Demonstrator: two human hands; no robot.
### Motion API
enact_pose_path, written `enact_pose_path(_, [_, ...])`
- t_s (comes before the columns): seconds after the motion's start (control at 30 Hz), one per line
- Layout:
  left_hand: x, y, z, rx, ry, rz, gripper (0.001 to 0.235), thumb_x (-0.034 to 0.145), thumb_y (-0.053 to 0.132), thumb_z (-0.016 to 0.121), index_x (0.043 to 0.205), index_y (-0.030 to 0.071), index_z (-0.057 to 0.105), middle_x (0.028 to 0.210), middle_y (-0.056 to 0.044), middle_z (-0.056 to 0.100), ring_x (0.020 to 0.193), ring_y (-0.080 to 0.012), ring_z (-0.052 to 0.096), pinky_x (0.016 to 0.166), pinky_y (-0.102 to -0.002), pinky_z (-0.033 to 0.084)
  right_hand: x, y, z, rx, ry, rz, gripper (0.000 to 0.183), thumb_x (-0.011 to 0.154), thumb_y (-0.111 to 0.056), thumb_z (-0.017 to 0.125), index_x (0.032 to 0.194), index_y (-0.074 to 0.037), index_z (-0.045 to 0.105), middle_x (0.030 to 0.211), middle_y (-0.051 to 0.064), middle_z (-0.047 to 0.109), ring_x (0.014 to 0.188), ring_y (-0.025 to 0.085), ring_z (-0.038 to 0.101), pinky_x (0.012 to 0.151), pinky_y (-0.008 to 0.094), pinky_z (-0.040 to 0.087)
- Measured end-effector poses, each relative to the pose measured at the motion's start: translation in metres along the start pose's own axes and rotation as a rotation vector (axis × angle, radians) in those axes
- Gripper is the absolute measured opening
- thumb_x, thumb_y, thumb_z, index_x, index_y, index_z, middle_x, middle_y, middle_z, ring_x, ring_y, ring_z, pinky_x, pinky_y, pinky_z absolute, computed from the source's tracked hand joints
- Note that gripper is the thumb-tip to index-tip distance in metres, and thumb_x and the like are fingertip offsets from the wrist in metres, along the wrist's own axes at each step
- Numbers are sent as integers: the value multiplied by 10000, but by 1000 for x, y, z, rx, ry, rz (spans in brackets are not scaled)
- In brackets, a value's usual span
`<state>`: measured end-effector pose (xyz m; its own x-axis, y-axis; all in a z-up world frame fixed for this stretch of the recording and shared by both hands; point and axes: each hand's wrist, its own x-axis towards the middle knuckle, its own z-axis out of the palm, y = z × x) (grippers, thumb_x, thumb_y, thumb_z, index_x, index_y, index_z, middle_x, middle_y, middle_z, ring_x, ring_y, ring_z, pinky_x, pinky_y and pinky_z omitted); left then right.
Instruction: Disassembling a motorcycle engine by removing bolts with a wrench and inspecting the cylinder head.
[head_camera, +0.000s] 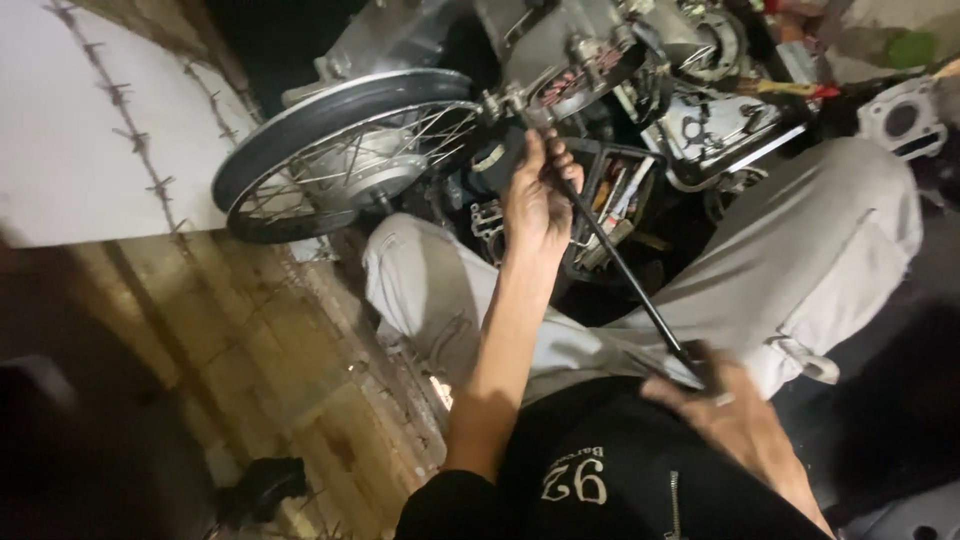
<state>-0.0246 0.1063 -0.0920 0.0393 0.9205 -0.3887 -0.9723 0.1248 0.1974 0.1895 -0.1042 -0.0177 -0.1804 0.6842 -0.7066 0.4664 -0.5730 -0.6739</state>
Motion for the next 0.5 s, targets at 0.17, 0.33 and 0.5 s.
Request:
enact_pose_path(0.17, [-5, 0, 11, 98, 45, 66, 201, 1012, 197, 660, 1052, 1, 654, 869, -63, 623, 736, -115, 561, 627, -218, 520, -23, -57, -14, -139, 254, -73, 431, 910, -228, 658, 1325, -119, 611, 1184, 56, 751, 896, 193, 739, 662, 340, 585])
enact_pose_path(0.33, [-13, 11, 16, 151, 32, 12, 196, 1004, 193, 672, 1049, 2, 666, 921, -70, 629, 783, -130, 585, 712, -250, 545, -1, 2, 3, 496, 96, 80, 347, 1022, -147, 516, 1165, 84, 732, 813, 225, 748, 688, 287, 658, 664, 373, 531])
enact_pose_path(0.5, [-15, 31, 15, 245, -175, -107, 409, 1072, 240, 590, 1318, -86, 568, 1085, -141, 616, 958, -209, 637, 913, -336, 605, 11, 20, 12, 1118, -99, 184, 340, 1045, -183, 550, 1144, 131, 636, 918, 179, 663, 745, 212, 616, 698, 342, 553])
